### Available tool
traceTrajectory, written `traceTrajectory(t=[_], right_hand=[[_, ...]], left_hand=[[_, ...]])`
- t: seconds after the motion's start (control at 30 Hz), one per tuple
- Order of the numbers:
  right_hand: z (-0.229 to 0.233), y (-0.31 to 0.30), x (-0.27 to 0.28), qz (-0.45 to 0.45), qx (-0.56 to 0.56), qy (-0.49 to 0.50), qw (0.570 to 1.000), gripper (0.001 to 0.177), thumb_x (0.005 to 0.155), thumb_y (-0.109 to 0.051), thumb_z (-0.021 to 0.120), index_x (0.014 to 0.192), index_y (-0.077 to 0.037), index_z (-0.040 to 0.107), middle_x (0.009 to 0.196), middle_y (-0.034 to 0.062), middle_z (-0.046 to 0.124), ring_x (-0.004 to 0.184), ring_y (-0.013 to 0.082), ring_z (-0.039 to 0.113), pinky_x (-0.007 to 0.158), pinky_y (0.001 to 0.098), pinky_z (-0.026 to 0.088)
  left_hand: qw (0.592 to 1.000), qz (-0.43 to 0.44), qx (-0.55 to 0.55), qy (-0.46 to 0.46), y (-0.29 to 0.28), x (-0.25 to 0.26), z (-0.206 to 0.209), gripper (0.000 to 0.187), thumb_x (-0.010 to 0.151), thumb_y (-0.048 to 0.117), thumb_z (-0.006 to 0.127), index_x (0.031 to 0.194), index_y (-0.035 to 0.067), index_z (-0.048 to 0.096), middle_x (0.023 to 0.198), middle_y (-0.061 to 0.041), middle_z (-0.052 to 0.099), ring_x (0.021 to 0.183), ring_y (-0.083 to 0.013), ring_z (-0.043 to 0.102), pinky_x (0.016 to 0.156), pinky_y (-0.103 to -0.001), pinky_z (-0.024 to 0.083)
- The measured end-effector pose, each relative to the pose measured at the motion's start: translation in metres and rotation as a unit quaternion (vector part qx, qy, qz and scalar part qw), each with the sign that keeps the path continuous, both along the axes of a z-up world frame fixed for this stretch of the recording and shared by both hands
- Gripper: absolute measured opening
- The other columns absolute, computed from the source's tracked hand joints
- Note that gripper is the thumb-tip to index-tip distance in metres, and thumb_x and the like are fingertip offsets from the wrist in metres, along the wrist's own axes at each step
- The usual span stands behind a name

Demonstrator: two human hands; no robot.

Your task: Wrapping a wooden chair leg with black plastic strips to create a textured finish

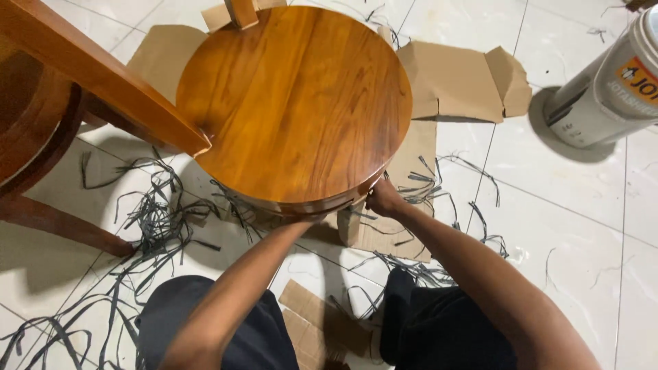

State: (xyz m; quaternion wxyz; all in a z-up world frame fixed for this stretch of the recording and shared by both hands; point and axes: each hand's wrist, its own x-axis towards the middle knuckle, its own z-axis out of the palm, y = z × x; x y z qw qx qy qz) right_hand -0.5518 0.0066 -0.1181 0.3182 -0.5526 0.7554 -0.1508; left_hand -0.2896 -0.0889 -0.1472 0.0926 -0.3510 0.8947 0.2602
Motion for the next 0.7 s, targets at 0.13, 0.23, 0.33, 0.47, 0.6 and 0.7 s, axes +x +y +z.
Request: traceTrajectory(t=[0.13,0.23,0.33,0.47,0.6,0.7], right_hand=[[0.009,0.014,0.003,0.015,0.009,0.007,1.0,0.015,0.091,-0.013,0.063,0.091,-0.012,0.078,0.089,0.0082,0.08,0.098,0.0321,0.075,0.091,0.0512,0.057],[0.011,0.024,-0.002,0.028,0.025,-0.001,0.999,0.018,0.093,-0.014,0.06,0.096,-0.012,0.078,0.091,0.0083,0.08,0.103,0.0327,0.074,0.095,0.0504,0.056],[0.007,0.035,-0.015,0.031,0.05,0.0,0.998,0.021,0.096,-0.016,0.058,0.102,-0.015,0.078,0.088,0.0054,0.081,0.103,0.0305,0.075,0.096,0.0473,0.056],[0.0,0.051,-0.029,0.027,0.103,0.07,0.992,0.021,0.098,-0.024,0.056,0.1,-0.025,0.077,0.081,-0.0026,0.08,0.098,0.0252,0.076,0.091,0.0419,0.059],[-0.018,0.07,-0.037,0.055,0.108,0.133,0.984,0.024,0.1,-0.024,0.054,0.103,-0.017,0.077,0.097,0.0151,0.079,0.105,0.0391,0.073,0.092,0.0507,0.058],[-0.011,0.082,-0.021,0.099,0.15,0.196,0.964,0.025,0.1,-0.028,0.052,0.101,-0.021,0.077,0.101,0.0143,0.079,0.106,0.0372,0.073,0.092,0.0502,0.059]], left_hand=[[0.999,0.005,-0.025,0.029,-0.005,-0.014,-0.006,0.044,0.096,0.024,0.055,0.134,0.002,0.057,0.134,-0.025,0.063,0.119,-0.0448,0.06,0.097,-0.056,0.049],[0.998,0.012,-0.042,0.05,-0.008,-0.023,-0.012,0.045,0.095,0.024,0.055,0.134,0.002,0.057,0.134,-0.025,0.062,0.119,-0.0454,0.06,0.097,-0.056,0.049],[0.996,0.019,-0.058,0.069,-0.006,-0.025,-0.017,0.045,0.095,0.024,0.055,0.135,0.002,0.056,0.134,-0.025,0.062,0.118,-0.0459,0.059,0.096,-0.056,0.049],[0.993,0.027,-0.07,0.089,0.006,-0.021,-0.025,0.046,0.095,0.024,0.055,0.135,0.002,0.056,0.135,-0.025,0.061,0.117,-0.0466,0.059,0.096,-0.055,0.048],[0.992,0.037,-0.07,0.1,0.029,0.003,-0.047,0.046,0.094,0.023,0.055,0.136,0.002,0.055,0.135,-0.025,0.061,0.116,-0.0473,0.058,0.095,-0.055,0.048],[0.992,0.047,-0.066,0.101,0.052,0.006,-0.05,0.047,0.094,0.023,0.055,0.136,0.003,0.055,0.135,-0.025,0.06,0.115,-0.0476,0.058,0.095,-0.055,0.047]])
